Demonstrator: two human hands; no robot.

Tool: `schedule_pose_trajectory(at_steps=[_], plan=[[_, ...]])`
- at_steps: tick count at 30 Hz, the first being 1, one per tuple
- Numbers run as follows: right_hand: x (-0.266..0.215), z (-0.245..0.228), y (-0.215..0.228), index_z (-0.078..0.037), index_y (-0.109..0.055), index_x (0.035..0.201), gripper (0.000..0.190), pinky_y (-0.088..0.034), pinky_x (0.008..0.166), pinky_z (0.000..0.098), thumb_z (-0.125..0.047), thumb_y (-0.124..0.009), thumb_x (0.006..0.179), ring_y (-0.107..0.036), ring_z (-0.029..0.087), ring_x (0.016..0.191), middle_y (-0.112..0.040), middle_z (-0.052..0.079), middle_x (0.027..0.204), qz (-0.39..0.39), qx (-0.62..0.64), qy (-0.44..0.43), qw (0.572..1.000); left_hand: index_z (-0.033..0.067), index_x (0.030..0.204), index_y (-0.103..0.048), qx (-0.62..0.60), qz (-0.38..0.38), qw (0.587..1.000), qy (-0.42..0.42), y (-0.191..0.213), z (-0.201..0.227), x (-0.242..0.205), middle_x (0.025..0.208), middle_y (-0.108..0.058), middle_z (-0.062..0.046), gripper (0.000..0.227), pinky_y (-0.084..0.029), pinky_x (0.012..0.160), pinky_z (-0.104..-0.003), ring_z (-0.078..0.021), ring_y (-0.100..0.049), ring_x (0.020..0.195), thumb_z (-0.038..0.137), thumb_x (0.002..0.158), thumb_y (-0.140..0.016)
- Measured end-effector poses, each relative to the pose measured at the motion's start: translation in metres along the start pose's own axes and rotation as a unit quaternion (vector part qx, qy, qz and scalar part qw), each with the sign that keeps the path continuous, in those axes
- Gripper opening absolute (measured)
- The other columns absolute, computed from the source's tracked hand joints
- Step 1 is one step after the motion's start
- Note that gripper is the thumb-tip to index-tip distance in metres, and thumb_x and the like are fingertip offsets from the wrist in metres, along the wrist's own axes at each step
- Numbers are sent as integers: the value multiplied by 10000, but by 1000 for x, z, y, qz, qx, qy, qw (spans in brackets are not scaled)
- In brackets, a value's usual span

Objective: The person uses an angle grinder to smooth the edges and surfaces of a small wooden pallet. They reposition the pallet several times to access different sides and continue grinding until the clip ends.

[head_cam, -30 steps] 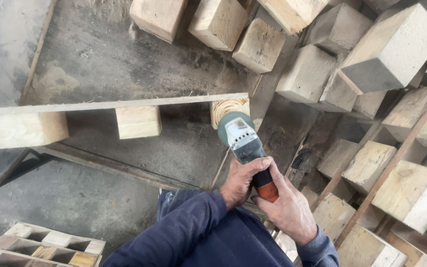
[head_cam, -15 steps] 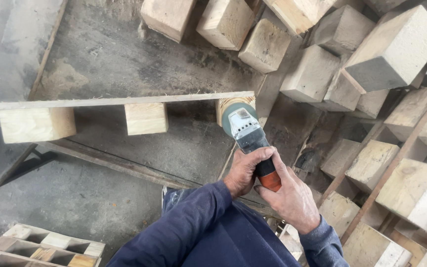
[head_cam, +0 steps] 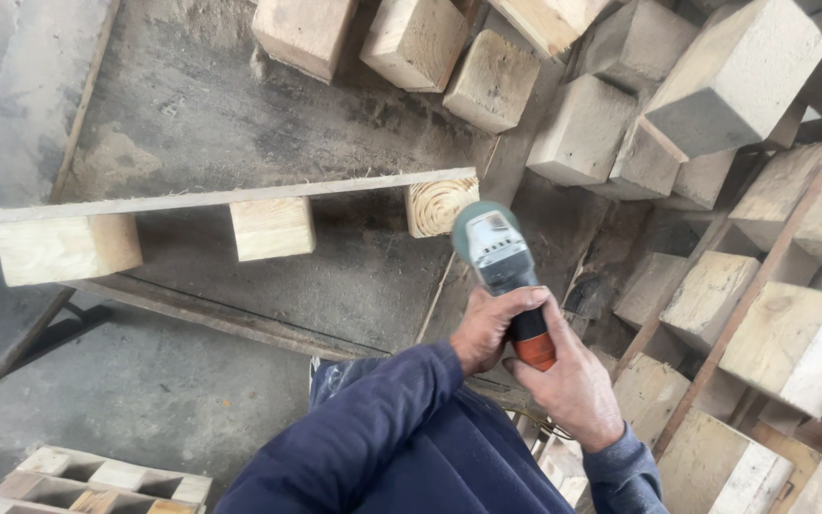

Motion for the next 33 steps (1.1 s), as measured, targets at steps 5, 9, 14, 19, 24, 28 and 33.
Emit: schedule_pose_trajectory(at_steps=[5, 9, 14, 19, 24, 28, 33], plan=[[-9, -14, -18, -227, -278, 1629, 1067, -588, 814, 454, -308, -802, 703, -727, 386, 980, -676, 187, 1196, -34, 3, 68, 997, 41, 1082, -629, -3, 23, 998, -57, 19, 20, -39, 967, -663, -70, 404, -586, 872, -385, -188, -662, 908, 232, 799, -844], [-12, -21, -24, -247, -327, 1539, 984, -589, 780, 473, -350, -820, 693, -733, 396, 918, -692, 170, 1113, -47, 0, 87, 995, -35, 1100, -680, -5, 55, 998, -41, 25, 27, -56, 990, -711, -98, 414, -585, 878, -384, -192, -684, 924, 243, 826, -820], [-7, -20, -25, -316, -325, 1616, 1015, -595, 786, 460, -353, -786, 713, -738, 380, 890, -690, 157, 1065, -102, -9, 62, 993, -35, 1118, -686, 6, 62, 998, -27, 29, 33, -57, 980, -728, -129, 432, -596, 906, -390, -217, -709, 927, 255, 825, -818], [-2, -9, -22, -282, -283, 1621, 1059, -600, 805, 453, -345, -804, 700, -739, 376, 944, -679, 168, 1154, -90, 20, 42, 995, -35, 1099, -695, 30, 66, 997, -18, 23, 24, -46, 1003, -721, -102, 421, -590, 900, -387, -195, -698, 940, 248, 820, -833], [0, 12, -16, -241, -243, 1648, 1093, -603, 866, 423, -268, -780, 697, -741, 362, 1028, -669, 187, 1258, -57, 56, -4, 997, 54, 1044, -653, 48, 33, 998, -9, 10, 5, -22, 949, -679, -53, 340, -604, 867, -382, -178, -683, 894, 218, 820, -849], [5, 17, -6, -198, -252, 1603, 1084, -591, 878, 420, -300, -824, 688, -730, 352, 1063, -678, 211, 1228, -28, 60, -32, 997, 59, 1057, -662, 34, -2, 999, 1, -4, -1, 0, 955, -696, -35, 329, -589, 866, -350, -153, -677, 901, 200, 825, -848], [22, 0, 6, -213, -237, 1655, 1114, -591, 858, 425, -264, -792, 691, -737, 352, 1029, -666, 201, 1241, -31, 25, -50, 998, 41, 1048, -674, 16, -25, 1000, 6, -11, 20, 14, 946, -698, -47, 325, -591, 860, -349, -160, -681, 897, 226, 841, -844]])
Point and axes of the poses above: each hand's wrist, its own x-axis towards the middle knuckle, its own y-axis out of the back of the hand, z = x × y, the point moved 1 cm from there along x, towards the middle knuckle
